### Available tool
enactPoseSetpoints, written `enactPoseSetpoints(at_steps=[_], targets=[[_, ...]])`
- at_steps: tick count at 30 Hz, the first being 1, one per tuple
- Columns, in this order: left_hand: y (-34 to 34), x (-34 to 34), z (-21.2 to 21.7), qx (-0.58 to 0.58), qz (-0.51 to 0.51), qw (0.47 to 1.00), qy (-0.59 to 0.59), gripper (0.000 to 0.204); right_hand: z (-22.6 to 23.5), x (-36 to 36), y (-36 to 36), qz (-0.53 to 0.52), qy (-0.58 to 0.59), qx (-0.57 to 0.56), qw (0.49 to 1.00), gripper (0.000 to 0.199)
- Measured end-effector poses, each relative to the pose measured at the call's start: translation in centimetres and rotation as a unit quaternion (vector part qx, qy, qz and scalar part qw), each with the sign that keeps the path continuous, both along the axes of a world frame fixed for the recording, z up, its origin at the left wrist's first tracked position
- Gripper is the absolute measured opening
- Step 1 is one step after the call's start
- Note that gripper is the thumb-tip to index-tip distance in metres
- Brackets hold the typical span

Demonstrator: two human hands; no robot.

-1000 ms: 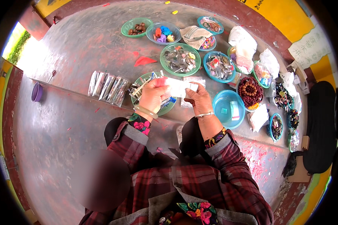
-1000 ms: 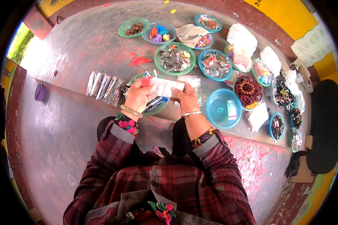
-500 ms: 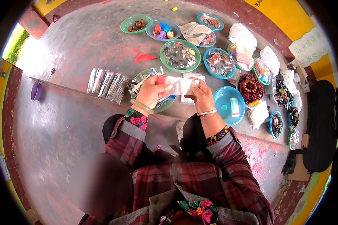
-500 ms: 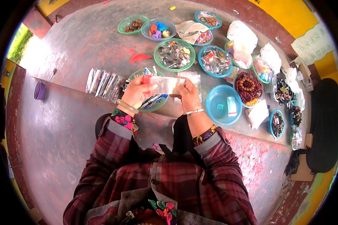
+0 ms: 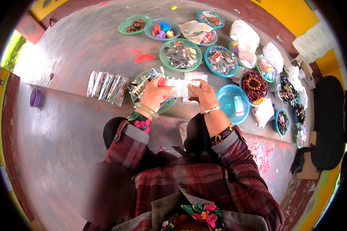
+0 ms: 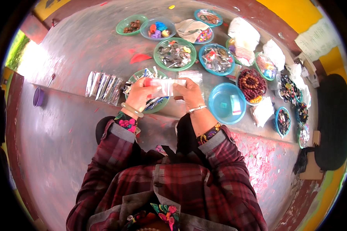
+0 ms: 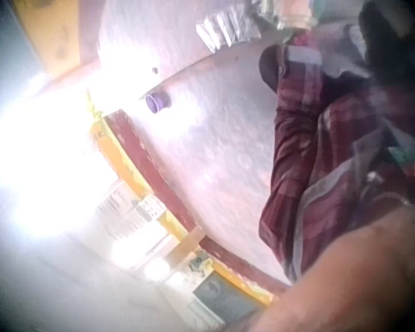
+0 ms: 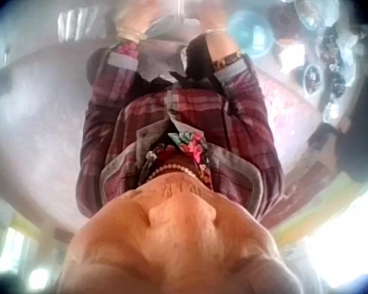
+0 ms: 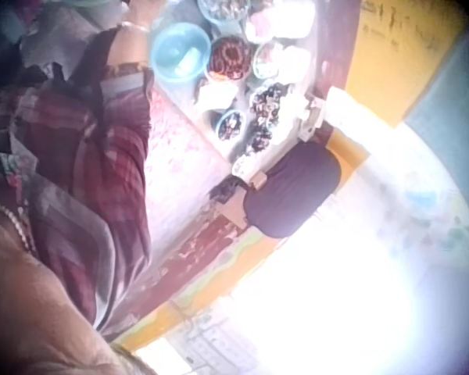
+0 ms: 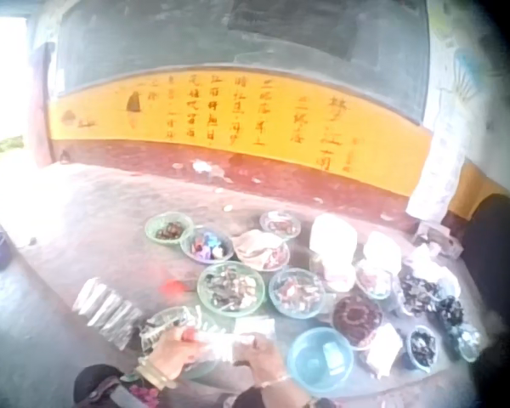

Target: The person sits on the floor and packs small, individually wrapped items into clear plastic bags. They pick up items from a blue bowl and place them into bags held in their left hand, then set the filled bags aside.

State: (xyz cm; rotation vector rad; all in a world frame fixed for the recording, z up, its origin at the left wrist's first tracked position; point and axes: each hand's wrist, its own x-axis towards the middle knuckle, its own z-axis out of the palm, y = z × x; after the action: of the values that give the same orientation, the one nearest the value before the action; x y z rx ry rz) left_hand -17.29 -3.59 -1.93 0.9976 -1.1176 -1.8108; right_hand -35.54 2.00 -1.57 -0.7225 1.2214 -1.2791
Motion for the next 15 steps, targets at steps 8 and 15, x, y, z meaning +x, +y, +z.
enactPoseSetpoints(at_steps=[8,15], targets=[[0.3,0.6,0.9,0.094,-0.018,0.994,0.049,0.023,-1.1,-0.6,0.0,0.004,-0.011,-0.032,0.999,0.025],[0.0,1.1,1.0,0.054,-0.005,0.995,0.088,0.018,0.0,-0.4,0.2,0.01,-0.121,-0.026,0.992,0.029]])
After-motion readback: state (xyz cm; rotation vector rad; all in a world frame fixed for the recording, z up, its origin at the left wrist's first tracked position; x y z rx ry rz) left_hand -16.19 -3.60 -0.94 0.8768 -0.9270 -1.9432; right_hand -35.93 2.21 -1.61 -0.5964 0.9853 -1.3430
